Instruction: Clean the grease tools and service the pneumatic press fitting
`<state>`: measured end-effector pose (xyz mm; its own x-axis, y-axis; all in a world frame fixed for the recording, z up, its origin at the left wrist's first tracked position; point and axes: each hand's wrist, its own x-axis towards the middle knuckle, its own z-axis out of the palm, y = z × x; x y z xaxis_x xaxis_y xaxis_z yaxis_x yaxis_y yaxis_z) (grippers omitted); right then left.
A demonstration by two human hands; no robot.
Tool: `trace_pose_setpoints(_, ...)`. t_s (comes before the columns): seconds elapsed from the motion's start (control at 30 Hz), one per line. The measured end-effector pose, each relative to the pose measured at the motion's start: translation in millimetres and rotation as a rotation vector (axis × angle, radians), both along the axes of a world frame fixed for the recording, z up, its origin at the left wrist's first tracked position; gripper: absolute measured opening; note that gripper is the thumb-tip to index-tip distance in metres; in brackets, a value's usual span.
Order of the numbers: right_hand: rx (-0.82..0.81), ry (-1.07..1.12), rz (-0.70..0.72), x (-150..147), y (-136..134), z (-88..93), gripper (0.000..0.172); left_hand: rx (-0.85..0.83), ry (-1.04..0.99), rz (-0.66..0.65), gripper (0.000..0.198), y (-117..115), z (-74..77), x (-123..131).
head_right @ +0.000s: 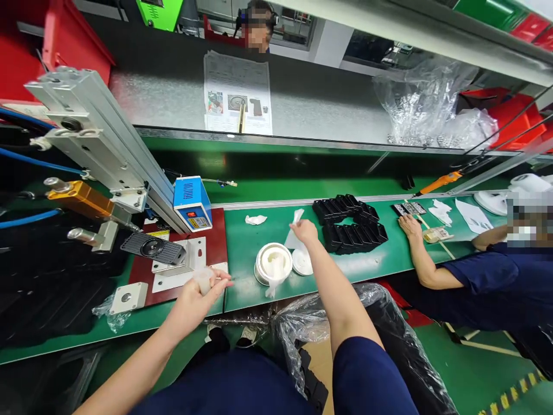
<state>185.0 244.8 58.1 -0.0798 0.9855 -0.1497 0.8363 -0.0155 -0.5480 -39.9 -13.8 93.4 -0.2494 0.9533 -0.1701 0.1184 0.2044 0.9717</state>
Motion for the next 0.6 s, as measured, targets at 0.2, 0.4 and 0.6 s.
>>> trace_pose_setpoints(0.2, -0.110, -0.206, 0.461, -86.3, 40.6, -49.2, 0.028, -0.125, 0.014, -0.003, 0.025, -21.7, -27.4, -17.1)
trace_pose_setpoints(0.4, -0.231, -0.243, 0.707, -133.7, 67.3, -75.5, 0.030, -0.154, 0.043, 0.039, 0.026, -29.8, -47.7, -28.0)
trace_pose_setpoints(0.6, -0.144, -0.098, 0.628, -115.2, 55.4, -33.2, 0.022, -0.126, 0.077, 0.033, 0.023, -5.6, -31.4, -29.0)
